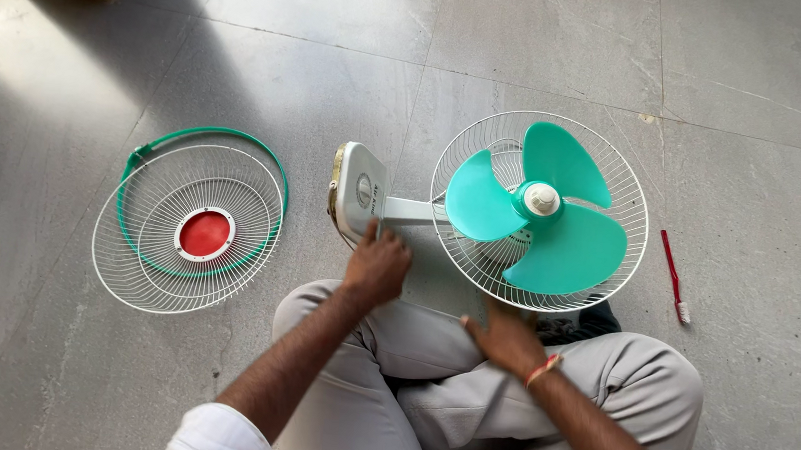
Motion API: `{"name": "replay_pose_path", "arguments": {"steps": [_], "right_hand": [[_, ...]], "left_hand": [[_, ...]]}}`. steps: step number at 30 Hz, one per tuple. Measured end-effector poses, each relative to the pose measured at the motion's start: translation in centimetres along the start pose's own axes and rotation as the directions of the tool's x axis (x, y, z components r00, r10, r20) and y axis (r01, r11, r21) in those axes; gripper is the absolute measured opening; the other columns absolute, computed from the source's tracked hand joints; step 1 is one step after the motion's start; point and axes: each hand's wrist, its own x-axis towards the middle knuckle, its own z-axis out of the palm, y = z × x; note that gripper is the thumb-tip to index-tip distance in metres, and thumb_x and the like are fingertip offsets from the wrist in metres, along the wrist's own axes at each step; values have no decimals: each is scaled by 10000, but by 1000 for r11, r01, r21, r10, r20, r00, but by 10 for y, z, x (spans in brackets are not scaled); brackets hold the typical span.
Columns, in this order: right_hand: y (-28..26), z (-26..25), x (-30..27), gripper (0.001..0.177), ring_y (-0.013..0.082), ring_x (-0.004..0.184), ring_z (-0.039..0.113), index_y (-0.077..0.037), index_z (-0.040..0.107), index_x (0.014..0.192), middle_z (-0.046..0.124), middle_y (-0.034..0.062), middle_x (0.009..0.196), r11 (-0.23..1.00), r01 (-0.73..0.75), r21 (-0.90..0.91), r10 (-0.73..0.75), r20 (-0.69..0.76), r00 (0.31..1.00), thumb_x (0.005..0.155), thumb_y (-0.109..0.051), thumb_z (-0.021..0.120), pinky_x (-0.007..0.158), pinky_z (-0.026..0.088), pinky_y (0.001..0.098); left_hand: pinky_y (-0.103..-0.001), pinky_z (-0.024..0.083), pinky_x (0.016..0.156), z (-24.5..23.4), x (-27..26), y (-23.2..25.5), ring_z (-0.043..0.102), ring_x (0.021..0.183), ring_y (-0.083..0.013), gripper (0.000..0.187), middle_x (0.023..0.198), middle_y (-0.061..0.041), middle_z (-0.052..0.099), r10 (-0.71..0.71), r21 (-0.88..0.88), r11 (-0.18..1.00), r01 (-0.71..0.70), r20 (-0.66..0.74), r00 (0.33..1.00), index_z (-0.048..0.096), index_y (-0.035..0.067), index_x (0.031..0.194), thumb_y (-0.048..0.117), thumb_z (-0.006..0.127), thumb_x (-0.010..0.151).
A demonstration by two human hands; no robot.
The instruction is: The person sits on the floor and cleans the front grill of a disassembled table fan using a cloth. The fan blades and motor housing remain visible nearby while the person wipes the grill's surface and center hub.
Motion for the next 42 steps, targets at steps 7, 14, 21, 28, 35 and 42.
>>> {"name": "replay_pose_path", "arguments": {"steps": [7,14,21,28,35,42], "right_hand": [[-31,-5,-23,413,307,1328,640,-109,611,1389,682,120,1419,822,388,416,-317,-230,920,1002,-246,652,1102,521,408],[-50,-18,-23,698,302,1229,598,25,357,1490,640,172,1273,542,554,632,-365,-417,833,951,-214,731,1014,442,410],[-8,-57,-40,188,89,812,635,-22,719,1179,691,19,905,468,212,858,-371,-27,928,1043,-144,672,782,543,281],[-1,-111,-25,263,68,955,674,-34,602,1324,702,6,1023,338,396,854,-161,-362,918,1064,-70,624,879,572,241],[-25,-107,-46,424,123,1023,736,-28,575,1390,757,77,1137,586,433,685,-215,-384,898,993,-47,725,888,612,281],[-13,-60,-59,488,162,899,755,-78,620,1370,771,66,1224,744,204,637,-155,-133,979,900,-117,749,756,617,324]], "left_hand": [[-487,450,1103,1,-5,20,741,862,-264,169,887,-96,764,-68,-274,954,125,206,976,781,118,953,285,771,924],[-413,479,970,-92,-46,4,739,812,-174,185,844,-28,787,138,-730,643,-229,-184,973,779,103,915,189,881,787],[-311,544,777,-94,-77,-31,681,860,-176,182,879,-18,738,-485,-842,228,-489,-533,693,725,60,887,133,892,883],[-545,417,1017,-89,-114,42,601,1125,-371,414,1147,-185,626,-623,-678,721,-140,-724,296,593,22,1196,161,834,889],[-481,641,767,64,-152,234,783,927,-347,185,992,-144,785,341,-615,767,-183,149,928,814,96,983,103,636,934],[-526,632,640,123,-123,298,758,984,-351,240,1157,-149,742,307,-450,881,-146,309,900,731,137,1206,181,589,1018]]}}
